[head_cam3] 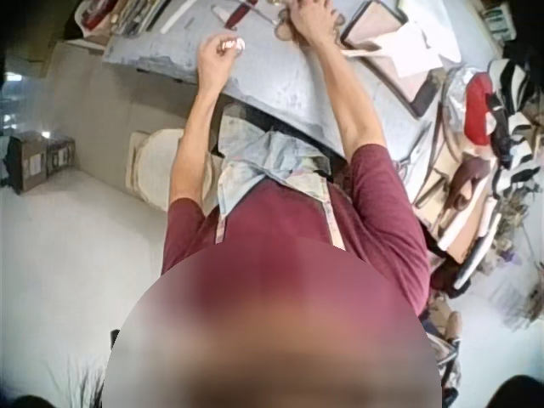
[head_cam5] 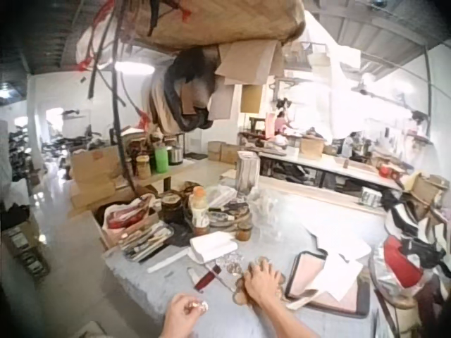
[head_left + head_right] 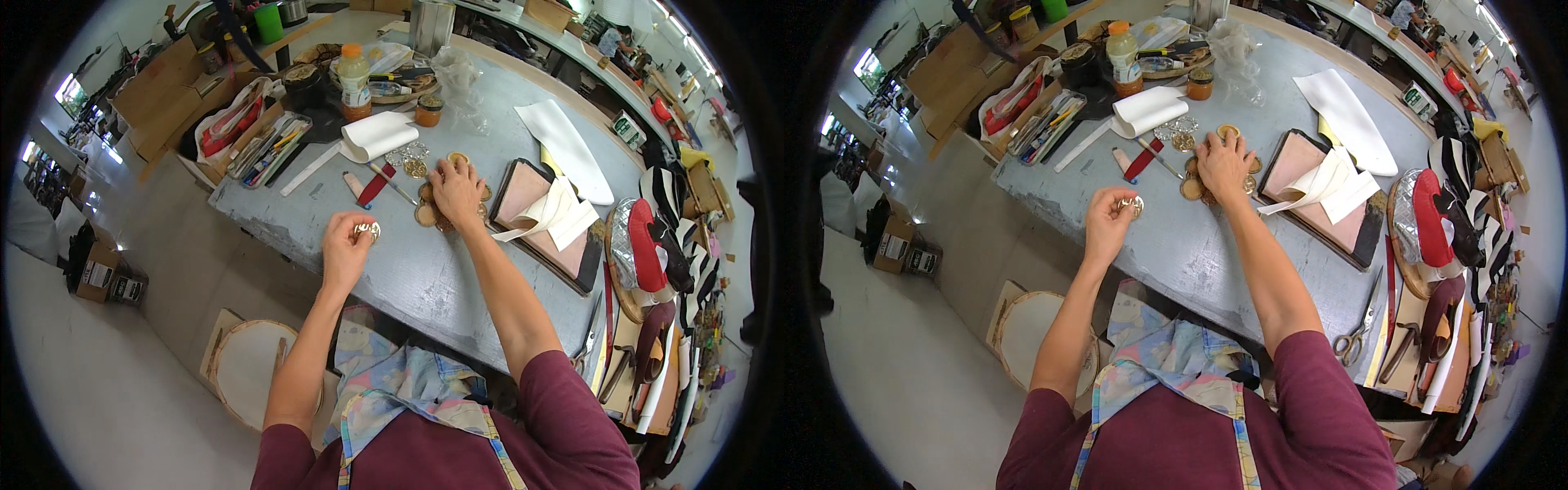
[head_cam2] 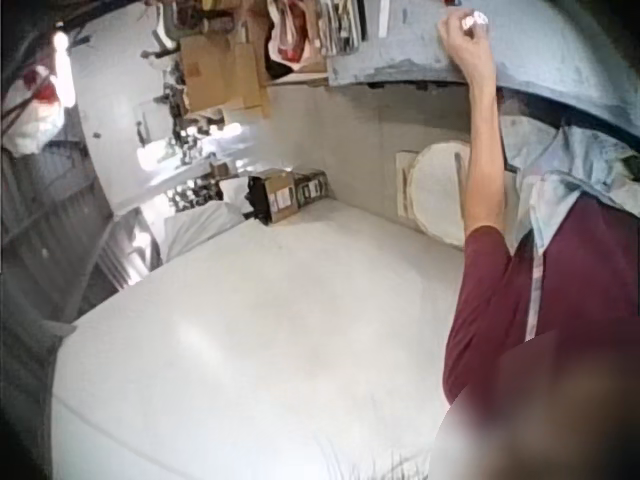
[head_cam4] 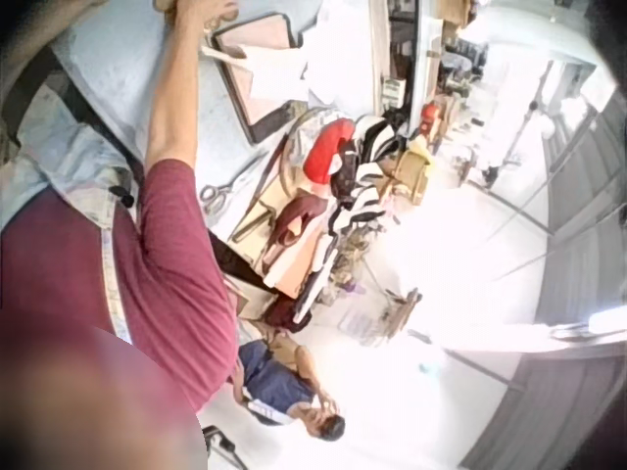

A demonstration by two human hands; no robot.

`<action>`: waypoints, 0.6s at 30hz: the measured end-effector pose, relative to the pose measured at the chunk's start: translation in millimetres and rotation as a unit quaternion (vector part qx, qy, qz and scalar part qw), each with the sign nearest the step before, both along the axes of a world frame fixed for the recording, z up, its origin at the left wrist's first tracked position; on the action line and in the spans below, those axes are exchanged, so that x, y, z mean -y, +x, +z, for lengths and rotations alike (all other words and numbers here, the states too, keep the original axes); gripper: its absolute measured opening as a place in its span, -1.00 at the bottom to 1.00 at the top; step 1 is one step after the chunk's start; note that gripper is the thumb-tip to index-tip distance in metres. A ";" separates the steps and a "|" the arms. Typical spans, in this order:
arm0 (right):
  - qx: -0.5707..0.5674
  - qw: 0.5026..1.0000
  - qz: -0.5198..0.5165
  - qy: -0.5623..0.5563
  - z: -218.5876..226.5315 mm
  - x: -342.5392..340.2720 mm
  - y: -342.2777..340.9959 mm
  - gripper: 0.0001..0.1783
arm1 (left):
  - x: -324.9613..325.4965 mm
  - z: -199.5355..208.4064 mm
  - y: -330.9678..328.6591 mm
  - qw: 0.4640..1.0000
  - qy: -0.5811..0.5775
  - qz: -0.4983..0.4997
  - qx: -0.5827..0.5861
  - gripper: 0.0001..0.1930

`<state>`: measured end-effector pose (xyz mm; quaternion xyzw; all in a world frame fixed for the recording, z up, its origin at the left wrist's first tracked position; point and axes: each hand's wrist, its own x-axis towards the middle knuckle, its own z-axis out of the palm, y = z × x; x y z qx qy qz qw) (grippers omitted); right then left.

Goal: The person cuts a piece of white mesh fabric using shears, trims the edges, and then hands the cut piece to a coworker. The person then walks to another area and returns to the table to cut a yellow strip of material.

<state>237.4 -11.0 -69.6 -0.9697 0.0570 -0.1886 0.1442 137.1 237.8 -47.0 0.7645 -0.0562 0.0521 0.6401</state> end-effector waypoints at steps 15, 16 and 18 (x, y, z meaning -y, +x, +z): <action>0.015 0.995 0.088 0.042 20.8 16.4 27.8 -0.50 | 82.5 -4.5 148.5 0.914 0.331 -0.019 0.235 -0.65; 0.036 0.998 0.025 0.035 19.8 18.9 24.9 -0.50 | 85.4 -6.8 149.8 0.893 0.371 -0.025 0.253 -0.61; -0.006 0.997 0.012 0.076 16.9 19.0 16.2 -0.48 | 90.3 -10.7 149.6 0.845 0.451 -0.037 0.284 -0.52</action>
